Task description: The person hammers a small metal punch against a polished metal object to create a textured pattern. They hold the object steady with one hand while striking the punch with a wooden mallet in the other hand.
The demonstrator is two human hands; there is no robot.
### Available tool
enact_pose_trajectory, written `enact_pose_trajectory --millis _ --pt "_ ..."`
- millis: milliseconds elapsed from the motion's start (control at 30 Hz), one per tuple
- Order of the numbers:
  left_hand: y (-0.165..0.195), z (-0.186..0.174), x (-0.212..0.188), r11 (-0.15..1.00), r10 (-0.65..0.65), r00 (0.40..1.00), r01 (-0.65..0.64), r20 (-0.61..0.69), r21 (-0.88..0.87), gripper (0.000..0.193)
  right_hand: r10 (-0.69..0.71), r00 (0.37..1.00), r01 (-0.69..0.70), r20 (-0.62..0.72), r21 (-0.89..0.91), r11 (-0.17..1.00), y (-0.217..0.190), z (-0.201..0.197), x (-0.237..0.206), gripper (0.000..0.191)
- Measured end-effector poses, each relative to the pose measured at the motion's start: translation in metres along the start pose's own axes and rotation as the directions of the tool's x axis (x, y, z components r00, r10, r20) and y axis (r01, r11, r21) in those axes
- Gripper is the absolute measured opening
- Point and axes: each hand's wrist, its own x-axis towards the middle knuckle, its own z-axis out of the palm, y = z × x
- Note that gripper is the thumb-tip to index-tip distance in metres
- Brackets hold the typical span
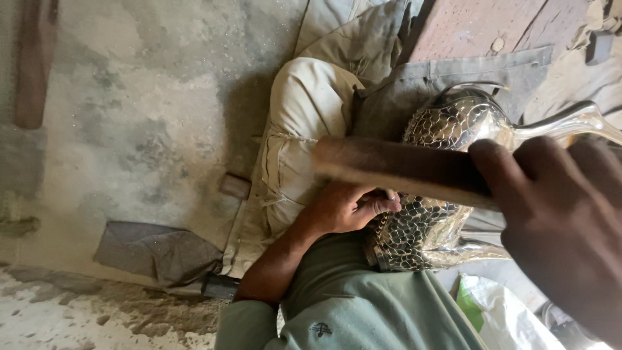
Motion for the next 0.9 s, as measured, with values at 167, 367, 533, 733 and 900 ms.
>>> enact_pose_trajectory --millis 167,367,533,733,900 --pt "-0.003 0.001 -0.001 0.997 0.026 1.0 -0.026 -0.002 -0.069 0.017 0.077 0.976 -0.072 0.204 -0.03 0.997 -0.001 -0.001 0.001 0.039" --pt "0.001 -0.001 0.003 0.991 0.105 0.994 -0.108 -0.043 -0.074 0.021 0.057 0.992 -0.045 -0.114 0.11 0.993 -0.007 -0.012 0.006 0.037" --pt "-0.001 -0.001 -0.003 0.978 0.169 0.984 -0.162 -0.051 0.129 0.016 0.02 0.958 0.032 -0.288 0.176 0.984 -0.004 -0.014 0.005 0.051" --pt "-0.033 0.01 -0.013 0.986 -0.061 0.997 0.069 -0.056 0.154 0.022 0.02 0.999 -0.019 0.043 -0.039 0.999 0.0 0.001 -0.005 0.039" --pt "-0.035 0.011 -0.013 0.974 0.14 0.968 -0.096 -0.21 0.204 0.023 0.223 0.973 -0.155 -0.065 0.534 0.831 0.015 0.014 -0.01 0.036"
